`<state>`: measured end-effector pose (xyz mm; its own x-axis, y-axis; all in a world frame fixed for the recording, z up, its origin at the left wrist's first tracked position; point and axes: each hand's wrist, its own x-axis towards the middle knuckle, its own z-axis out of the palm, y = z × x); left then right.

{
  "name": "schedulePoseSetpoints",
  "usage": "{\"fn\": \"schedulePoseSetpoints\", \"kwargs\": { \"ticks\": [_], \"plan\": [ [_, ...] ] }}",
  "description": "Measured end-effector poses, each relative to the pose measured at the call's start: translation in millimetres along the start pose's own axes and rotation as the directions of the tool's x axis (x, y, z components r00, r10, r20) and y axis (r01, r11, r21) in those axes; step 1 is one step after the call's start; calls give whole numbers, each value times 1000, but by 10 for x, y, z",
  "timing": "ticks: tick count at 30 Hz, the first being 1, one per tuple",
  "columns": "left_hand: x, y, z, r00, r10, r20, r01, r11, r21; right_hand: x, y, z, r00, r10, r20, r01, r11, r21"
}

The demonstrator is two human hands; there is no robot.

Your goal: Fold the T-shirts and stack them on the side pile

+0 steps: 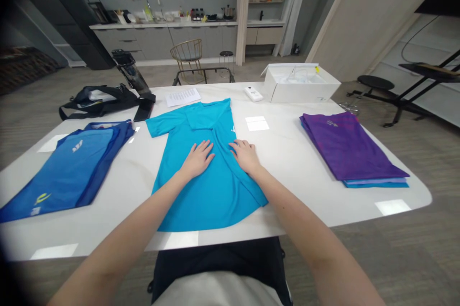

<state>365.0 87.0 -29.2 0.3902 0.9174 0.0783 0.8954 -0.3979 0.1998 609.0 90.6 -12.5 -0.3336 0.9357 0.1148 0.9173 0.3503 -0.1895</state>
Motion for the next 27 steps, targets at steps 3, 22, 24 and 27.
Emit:
{"fn": "schedulePoseSetpoints", "kwargs": {
  "ticks": [3,22,24,27],
  "plan": [
    [-144,122,13,1000,-18,-9,18,1000,5,-175,-28,-6,1000,-13,-13,13,999,38],
    [-751,1042,7,968,196,-155,-205,978,-45,-948,135,-230,983,-30,183,-68,857,510],
    [-806,1122,19,970,184,-160,-196,979,-63,-1026,125,-245,981,-35,190,-62,873,483],
    [-873,1231,39,971,183,-155,-198,977,-85,-1179,92,-314,972,-38,233,-59,917,394]
  ]
}}
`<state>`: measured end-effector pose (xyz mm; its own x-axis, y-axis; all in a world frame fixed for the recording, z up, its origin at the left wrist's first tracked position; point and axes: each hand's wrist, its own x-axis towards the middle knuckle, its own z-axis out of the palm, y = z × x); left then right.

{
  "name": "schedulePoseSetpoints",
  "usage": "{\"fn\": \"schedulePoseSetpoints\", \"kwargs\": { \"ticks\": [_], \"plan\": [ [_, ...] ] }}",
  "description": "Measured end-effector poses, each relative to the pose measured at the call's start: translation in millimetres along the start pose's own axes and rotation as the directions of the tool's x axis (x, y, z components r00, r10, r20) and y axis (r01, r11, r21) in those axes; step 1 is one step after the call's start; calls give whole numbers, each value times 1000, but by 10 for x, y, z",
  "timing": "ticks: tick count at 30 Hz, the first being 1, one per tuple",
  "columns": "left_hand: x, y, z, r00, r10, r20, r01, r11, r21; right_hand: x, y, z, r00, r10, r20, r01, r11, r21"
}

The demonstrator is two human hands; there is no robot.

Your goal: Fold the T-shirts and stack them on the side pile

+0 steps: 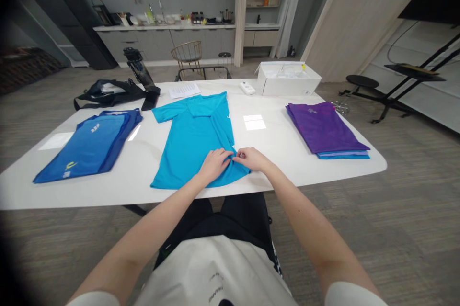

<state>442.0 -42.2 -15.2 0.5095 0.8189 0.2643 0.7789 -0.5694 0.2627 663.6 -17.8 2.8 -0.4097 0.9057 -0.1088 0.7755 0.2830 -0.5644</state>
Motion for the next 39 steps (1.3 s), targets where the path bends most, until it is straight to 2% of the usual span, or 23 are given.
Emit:
{"fn": "schedulePoseSetpoints", "kwargs": {
  "ticks": [3,5,7,9,12,14,16,19,21,24,27,30,34,37,39],
  "plan": [
    [-27,93,16,1000,-16,9,16,999,-29,-202,-82,-38,994,106,40,-96,977,-191],
    [-46,142,9,999,-52,-11,51,993,-103,-316,-137,-65,982,187,14,-173,931,-321],
    [-83,192,-15,993,-107,-44,94,969,-229,-386,-179,-81,979,203,-30,-200,913,-355],
    [-145,250,-49,991,-120,-68,91,941,-324,-409,-206,-78,987,148,-65,-160,952,-259],
    [-265,339,-91,994,-25,-103,-7,954,-301,-397,-240,-22,992,66,-107,-62,997,47],
    [-337,375,-100,990,13,-140,-49,965,-257,-399,-280,40,994,35,-107,-6,966,258],
    [-391,374,-96,981,-10,-195,-41,965,-258,-430,-341,104,997,-37,-72,64,904,424],
    [-444,316,-95,958,-96,-271,6,949,-316,-526,-446,201,989,-135,-63,149,847,510],
    [-467,270,-109,945,-139,-297,33,941,-338,-594,-506,285,982,-141,-128,184,873,451],
    [-490,225,-169,938,-149,-312,52,953,-300,-668,-578,433,950,-108,-294,174,962,210],
    [-504,179,-296,946,-80,-315,24,984,-177,-717,-633,536,902,-58,-429,46,998,-38],
    [-548,78,-479,966,28,-255,-31,999,-9,-777,-644,547,870,-64,-488,-25,984,-175],
    [-701,-86,-653,983,140,-118,-115,974,197,-885,-559,496,879,-112,-463,-8,968,-250],
    [-854,-143,-615,980,199,-14,-187,940,287,-954,-455,467,923,-177,-342,78,956,-283],
    [-943,-148,-529,979,201,17,-197,936,291,-982,-398,446,945,-225,-236,150,943,-296]
  ]
}}
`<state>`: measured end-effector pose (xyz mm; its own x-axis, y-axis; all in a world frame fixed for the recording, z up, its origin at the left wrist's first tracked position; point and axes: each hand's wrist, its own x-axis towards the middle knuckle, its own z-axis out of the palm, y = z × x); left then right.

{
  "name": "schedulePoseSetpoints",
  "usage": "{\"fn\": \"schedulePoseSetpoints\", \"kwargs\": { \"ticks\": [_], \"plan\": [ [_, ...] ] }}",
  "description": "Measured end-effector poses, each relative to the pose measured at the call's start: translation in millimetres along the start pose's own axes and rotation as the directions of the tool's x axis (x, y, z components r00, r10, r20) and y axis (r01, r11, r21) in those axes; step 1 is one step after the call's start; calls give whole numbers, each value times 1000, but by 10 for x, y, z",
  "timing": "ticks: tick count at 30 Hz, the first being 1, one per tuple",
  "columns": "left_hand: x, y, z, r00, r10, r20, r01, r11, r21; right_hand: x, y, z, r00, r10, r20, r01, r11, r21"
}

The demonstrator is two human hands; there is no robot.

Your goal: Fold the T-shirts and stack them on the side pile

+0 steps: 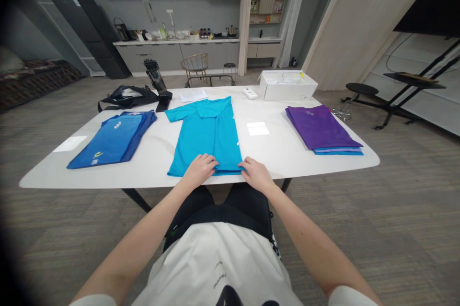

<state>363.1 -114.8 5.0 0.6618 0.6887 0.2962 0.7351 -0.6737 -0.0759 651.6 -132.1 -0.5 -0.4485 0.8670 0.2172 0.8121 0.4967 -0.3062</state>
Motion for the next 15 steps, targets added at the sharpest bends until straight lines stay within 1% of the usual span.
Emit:
{"fn": "schedulePoseSetpoints", "kwargs": {
  "ticks": [2,5,7,11,13,15],
  "plan": [
    [-57,43,77,1000,-28,8,28,999,-43,-10,40,-25,997,-45,64,44,999,19],
    [-97,73,124,996,-83,23,85,988,-131,13,70,-85,993,-64,98,58,997,59],
    [-111,60,106,995,-88,48,95,982,-161,35,81,-131,992,-69,109,61,995,73],
    [-141,-7,24,994,-38,106,60,974,-220,64,100,-208,982,-86,168,66,990,123],
    [-150,-30,-13,994,-23,111,54,957,-284,74,106,-232,976,-90,198,57,984,167],
    [-145,-34,-37,994,-24,103,58,940,-337,84,109,-241,976,-83,201,42,979,200]
  ]
}}
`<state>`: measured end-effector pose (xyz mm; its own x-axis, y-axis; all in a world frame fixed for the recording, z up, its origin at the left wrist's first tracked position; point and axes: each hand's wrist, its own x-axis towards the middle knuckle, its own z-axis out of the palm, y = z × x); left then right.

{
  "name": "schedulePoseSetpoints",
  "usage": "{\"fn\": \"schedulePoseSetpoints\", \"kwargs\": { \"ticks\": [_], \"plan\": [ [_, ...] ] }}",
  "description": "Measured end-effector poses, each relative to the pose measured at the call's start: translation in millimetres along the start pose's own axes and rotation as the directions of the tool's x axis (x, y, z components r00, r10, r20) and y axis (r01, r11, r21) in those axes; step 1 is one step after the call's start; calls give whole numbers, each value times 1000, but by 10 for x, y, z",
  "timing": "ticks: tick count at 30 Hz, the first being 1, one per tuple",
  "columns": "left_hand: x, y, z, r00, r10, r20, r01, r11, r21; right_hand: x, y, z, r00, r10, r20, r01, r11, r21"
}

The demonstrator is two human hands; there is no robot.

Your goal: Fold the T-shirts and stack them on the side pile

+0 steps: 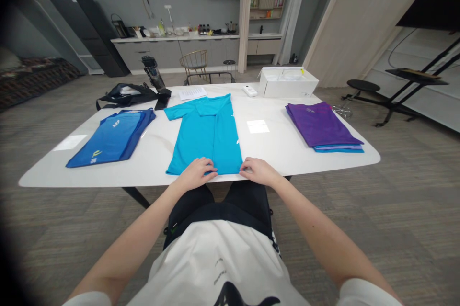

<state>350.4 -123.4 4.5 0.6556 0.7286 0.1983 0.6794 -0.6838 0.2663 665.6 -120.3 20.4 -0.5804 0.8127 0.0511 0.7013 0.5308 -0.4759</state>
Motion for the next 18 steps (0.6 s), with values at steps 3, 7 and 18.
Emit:
{"fn": "schedulePoseSetpoints", "kwargs": {
  "ticks": [3,7,18],
  "plan": [
    [12,29,-4,1000,-23,-14,22,999,-34,7,9,10,1000,18,-13,-17,1000,21],
    [-19,55,8,998,-51,27,53,995,-79,-13,53,15,998,56,39,-59,995,85],
    [167,-420,-105,965,-256,-63,239,951,-195,651,276,-10,983,158,-89,-146,980,136]
  ]
}}
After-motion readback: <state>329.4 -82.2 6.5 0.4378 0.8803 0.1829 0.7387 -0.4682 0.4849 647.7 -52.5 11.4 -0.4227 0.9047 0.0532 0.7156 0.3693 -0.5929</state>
